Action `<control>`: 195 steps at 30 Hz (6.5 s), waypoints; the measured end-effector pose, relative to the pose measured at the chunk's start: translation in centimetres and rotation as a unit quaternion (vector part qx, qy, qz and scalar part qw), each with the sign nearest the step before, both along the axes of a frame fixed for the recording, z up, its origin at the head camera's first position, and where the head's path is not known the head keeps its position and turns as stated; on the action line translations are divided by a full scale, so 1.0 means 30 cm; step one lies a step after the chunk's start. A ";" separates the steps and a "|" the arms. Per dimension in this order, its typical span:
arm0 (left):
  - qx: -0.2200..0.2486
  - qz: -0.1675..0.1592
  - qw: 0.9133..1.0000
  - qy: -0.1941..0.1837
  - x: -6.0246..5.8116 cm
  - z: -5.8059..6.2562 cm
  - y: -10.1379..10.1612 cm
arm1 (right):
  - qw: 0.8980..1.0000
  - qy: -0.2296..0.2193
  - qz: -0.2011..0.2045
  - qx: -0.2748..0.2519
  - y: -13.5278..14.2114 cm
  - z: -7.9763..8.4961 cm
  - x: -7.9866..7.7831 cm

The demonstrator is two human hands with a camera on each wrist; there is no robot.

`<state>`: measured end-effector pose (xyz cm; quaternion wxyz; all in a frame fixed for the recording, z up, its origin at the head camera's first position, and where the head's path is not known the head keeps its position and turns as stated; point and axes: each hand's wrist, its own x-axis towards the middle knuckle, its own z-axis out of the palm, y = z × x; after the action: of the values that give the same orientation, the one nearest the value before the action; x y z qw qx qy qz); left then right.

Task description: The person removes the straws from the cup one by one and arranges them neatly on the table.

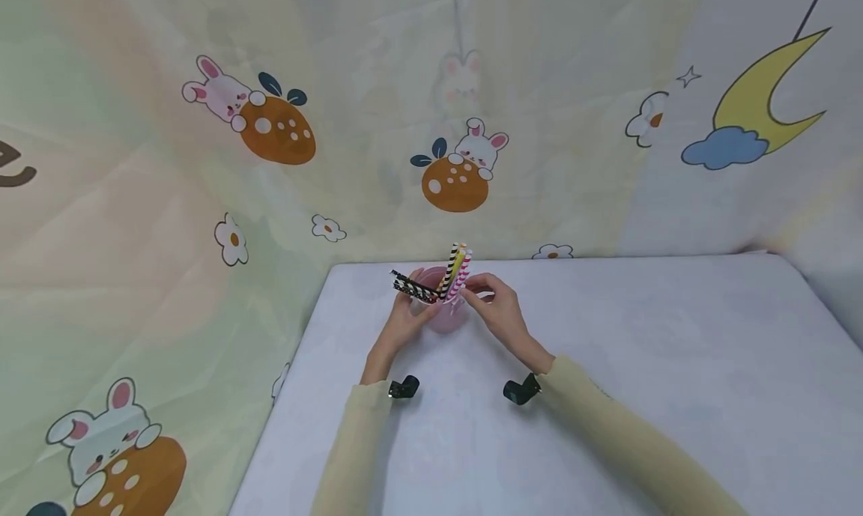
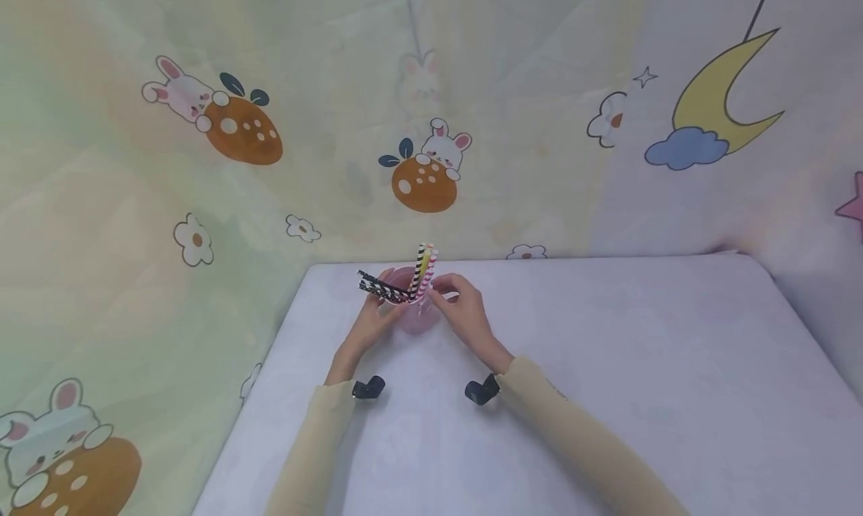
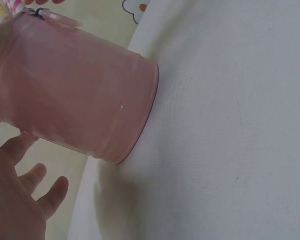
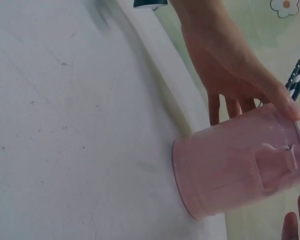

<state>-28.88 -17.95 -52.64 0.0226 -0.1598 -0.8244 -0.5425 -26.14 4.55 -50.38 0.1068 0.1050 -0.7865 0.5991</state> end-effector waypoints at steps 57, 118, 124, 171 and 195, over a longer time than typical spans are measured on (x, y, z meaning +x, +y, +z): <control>-0.017 -0.003 1.000 -0.004 -0.027 -0.027 0.002 | 0.995 0.054 0.009 -0.080 0.104 0.315 -0.005; -0.027 0.003 0.999 -0.024 -0.025 -0.033 -0.004 | 0.742 -0.006 0.118 0.660 0.230 0.114 -0.316; -0.024 0.012 0.999 -0.032 -0.024 -0.033 0.001 | 0.737 -0.010 0.113 0.667 0.234 0.074 -0.333; -0.025 0.020 0.998 -0.046 -0.016 -0.028 -0.003 | 0.803 -0.054 0.121 0.582 0.243 0.036 -0.324; -0.025 0.015 0.999 -0.038 -0.025 -0.030 0.001 | 0.972 -0.192 0.114 0.078 0.147 0.052 -0.151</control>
<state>-29.64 -17.91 -53.54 -0.0045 -0.1271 -0.8403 -0.5270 -30.68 8.95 -48.82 -0.1234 0.0854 -0.8196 0.5529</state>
